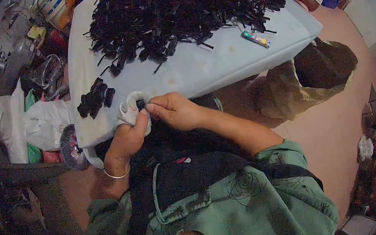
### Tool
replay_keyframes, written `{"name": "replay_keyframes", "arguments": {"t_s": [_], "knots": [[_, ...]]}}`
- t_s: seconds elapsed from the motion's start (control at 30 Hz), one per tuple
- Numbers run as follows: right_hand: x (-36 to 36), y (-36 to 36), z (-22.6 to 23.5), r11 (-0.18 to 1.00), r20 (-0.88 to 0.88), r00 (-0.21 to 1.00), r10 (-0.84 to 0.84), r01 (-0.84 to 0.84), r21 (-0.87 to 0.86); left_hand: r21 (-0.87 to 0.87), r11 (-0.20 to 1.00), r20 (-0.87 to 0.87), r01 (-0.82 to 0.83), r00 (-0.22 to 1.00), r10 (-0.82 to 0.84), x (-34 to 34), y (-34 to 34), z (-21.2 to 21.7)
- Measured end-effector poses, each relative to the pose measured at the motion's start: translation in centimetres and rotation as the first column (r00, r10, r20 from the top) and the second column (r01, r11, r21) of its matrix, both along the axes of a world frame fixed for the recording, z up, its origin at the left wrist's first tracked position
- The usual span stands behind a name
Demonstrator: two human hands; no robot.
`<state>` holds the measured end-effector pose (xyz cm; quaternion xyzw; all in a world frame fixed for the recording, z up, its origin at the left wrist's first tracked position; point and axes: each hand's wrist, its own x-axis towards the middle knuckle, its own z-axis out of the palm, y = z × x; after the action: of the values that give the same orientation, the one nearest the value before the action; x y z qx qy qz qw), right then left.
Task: Wiping and sorting small black plastic components from a table into a collection container.
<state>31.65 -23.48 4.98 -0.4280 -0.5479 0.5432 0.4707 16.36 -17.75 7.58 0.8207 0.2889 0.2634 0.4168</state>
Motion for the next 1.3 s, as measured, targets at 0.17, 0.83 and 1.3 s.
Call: {"name": "replay_keyframes", "arguments": {"t_s": [0.17,0.83,1.3], "knots": [[-1.0,0.0,-0.4,0.995,0.023,0.996,-0.088,0.087,0.043,0.233,0.972,-0.105,0.01,0.994,0.015,-0.5,-0.3,0.2],[2.4,0.8,1.2,0.781,0.791,0.211,-0.574,-0.152,0.606,0.38,0.901,0.177,-0.21,0.972,0.152,1.9,1.3,0.1],[2.3,0.1,1.7,0.677,0.615,0.648,-0.448,-0.203,0.707,-0.414,0.905,0.094,-0.1,0.984,0.152,1.2,0.7,0.9]]}}
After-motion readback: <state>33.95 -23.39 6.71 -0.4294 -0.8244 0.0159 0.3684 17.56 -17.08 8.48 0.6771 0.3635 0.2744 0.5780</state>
